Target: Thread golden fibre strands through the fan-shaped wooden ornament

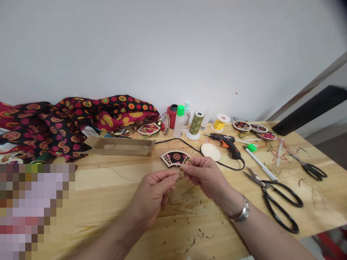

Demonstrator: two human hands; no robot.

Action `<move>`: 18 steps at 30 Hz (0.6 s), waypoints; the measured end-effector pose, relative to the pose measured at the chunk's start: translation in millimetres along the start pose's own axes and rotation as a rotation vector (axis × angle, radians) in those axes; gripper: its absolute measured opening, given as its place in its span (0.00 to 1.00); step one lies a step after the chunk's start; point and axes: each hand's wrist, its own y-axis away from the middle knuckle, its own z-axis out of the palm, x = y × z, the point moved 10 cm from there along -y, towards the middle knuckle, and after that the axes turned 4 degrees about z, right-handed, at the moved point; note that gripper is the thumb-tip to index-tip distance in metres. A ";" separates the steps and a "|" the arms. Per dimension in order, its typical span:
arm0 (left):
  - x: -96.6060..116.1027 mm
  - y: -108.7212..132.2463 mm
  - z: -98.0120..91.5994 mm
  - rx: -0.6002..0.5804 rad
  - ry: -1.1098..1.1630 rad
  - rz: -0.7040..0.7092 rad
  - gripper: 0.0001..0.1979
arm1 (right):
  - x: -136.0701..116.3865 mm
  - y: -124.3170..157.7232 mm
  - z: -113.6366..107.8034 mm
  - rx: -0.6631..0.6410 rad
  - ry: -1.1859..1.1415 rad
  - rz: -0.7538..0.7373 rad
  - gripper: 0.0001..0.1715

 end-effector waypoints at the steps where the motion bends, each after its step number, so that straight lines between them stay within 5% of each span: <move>1: 0.3 0.1 0.4 -0.004 -0.003 0.005 0.09 | 0.1 0.1 -0.9 0.009 0.011 -0.001 0.13; 18: 7.6 -1.0 -3.8 0.041 -0.114 0.088 0.07 | -4.7 3.1 1.7 0.019 0.066 -0.020 0.12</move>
